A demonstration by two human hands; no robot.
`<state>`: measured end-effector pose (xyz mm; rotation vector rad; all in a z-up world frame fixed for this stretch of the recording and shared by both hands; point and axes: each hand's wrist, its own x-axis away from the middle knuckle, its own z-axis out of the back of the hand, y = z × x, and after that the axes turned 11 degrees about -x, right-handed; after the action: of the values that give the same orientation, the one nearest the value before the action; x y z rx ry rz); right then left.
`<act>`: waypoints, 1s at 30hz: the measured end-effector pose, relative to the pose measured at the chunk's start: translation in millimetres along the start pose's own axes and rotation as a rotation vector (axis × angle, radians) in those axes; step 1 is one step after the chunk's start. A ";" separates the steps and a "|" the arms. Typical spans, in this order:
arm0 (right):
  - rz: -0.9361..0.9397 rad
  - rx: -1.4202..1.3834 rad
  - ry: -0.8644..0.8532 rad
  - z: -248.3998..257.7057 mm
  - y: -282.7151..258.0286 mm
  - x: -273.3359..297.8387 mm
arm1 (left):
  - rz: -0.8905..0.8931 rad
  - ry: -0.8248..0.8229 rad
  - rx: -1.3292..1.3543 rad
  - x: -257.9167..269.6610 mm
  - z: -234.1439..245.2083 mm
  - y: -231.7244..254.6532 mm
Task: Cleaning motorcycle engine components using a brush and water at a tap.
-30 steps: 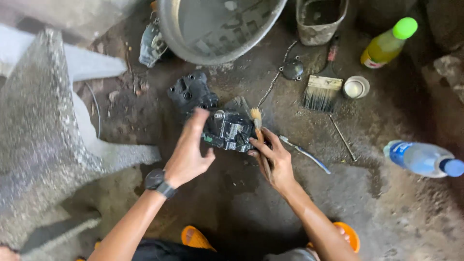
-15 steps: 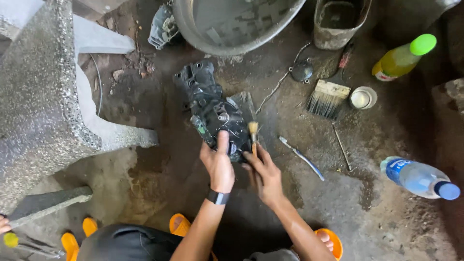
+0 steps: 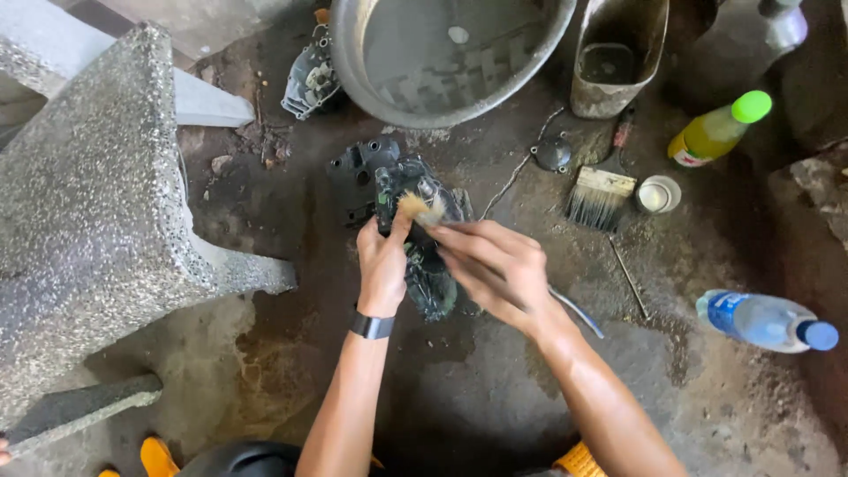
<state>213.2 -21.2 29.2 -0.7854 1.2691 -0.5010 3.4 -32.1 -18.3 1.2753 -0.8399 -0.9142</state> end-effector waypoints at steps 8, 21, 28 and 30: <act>-0.167 0.174 -0.036 2.7 16.2 17.8 | 0.101 0.046 0.162 -5.2 14.4 -8.1; -0.512 -0.644 0.463 -22.6 75.9 72.2 | 0.192 -0.035 0.496 -11.4 44.1 -54.5; -0.469 -0.206 0.476 84.5 71.8 32.0 | 0.419 -0.030 0.875 15.3 33.0 -111.4; -0.206 -0.028 0.458 112.7 78.7 -13.6 | 0.434 0.024 0.951 20.7 35.5 -127.8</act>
<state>311.9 66.9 -10.4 -0.8588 1.6259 -0.8666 -32.2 -73.3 -141.0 1.7799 -1.5501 -0.1084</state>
